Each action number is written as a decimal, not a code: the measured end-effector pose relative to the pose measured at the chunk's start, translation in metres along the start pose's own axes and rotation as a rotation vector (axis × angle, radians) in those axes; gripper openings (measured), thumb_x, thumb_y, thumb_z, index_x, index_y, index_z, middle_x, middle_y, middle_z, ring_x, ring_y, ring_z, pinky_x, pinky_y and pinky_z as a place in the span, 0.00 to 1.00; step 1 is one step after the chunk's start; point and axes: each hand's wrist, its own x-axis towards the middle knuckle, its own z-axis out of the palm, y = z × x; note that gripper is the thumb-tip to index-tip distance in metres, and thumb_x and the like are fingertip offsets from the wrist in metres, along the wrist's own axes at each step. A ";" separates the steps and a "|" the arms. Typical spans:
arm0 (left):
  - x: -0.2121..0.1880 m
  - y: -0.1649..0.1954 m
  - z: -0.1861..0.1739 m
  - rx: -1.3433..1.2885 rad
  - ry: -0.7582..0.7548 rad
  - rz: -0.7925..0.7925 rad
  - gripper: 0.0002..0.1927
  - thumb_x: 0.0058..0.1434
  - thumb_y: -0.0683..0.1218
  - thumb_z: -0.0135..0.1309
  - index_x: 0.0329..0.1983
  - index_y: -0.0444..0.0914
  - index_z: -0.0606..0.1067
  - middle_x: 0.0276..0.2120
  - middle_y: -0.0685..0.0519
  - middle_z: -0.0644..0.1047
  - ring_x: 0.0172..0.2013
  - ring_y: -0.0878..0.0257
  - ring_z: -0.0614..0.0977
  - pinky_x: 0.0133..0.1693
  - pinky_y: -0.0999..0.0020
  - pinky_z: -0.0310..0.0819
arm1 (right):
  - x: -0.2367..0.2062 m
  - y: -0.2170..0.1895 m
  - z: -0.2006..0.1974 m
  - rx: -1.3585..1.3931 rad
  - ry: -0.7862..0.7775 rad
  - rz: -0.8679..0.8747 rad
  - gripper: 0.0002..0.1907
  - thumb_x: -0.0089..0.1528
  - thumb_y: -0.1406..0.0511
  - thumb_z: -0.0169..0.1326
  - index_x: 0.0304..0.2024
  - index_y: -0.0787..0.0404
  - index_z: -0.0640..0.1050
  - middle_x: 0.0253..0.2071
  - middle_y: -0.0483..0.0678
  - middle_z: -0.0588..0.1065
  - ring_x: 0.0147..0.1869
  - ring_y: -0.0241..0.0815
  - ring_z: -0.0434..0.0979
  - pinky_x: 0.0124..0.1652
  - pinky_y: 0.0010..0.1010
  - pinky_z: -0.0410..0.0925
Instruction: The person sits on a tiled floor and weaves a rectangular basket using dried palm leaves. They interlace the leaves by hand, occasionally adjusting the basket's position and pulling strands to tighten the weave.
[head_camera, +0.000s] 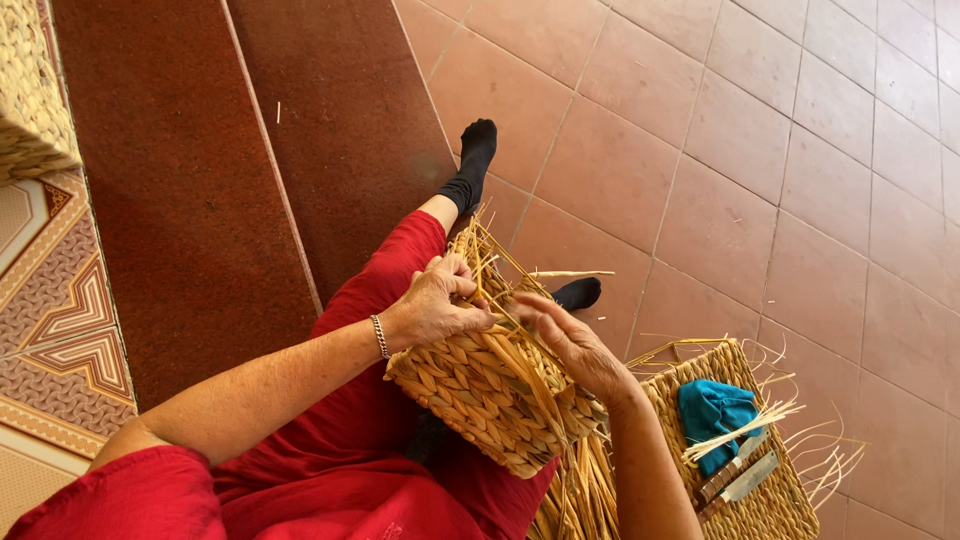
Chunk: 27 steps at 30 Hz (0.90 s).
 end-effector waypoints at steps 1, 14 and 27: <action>0.000 0.000 -0.001 -0.002 -0.007 0.004 0.18 0.44 0.58 0.71 0.24 0.41 0.81 0.38 0.56 0.72 0.45 0.62 0.72 0.50 0.64 0.69 | -0.003 0.004 0.000 0.012 0.001 0.098 0.20 0.70 0.57 0.47 0.60 0.58 0.75 0.53 0.46 0.77 0.58 0.38 0.75 0.57 0.35 0.69; -0.011 0.030 -0.014 0.239 0.025 0.112 0.35 0.51 0.69 0.65 0.39 0.35 0.71 0.39 0.48 0.70 0.43 0.56 0.72 0.50 0.56 0.65 | -0.049 0.000 0.023 -0.401 0.182 0.317 0.34 0.58 0.73 0.59 0.68 0.58 0.72 0.32 0.53 0.79 0.36 0.41 0.79 0.42 0.30 0.74; 0.071 0.078 -0.004 0.652 -0.802 0.273 0.07 0.49 0.50 0.62 0.32 0.51 0.85 0.30 0.59 0.83 0.39 0.62 0.84 0.58 0.52 0.56 | -0.056 0.014 0.052 -1.128 0.583 -0.502 0.13 0.60 0.74 0.59 0.48 0.68 0.77 0.43 0.55 0.80 0.45 0.50 0.83 0.43 0.35 0.76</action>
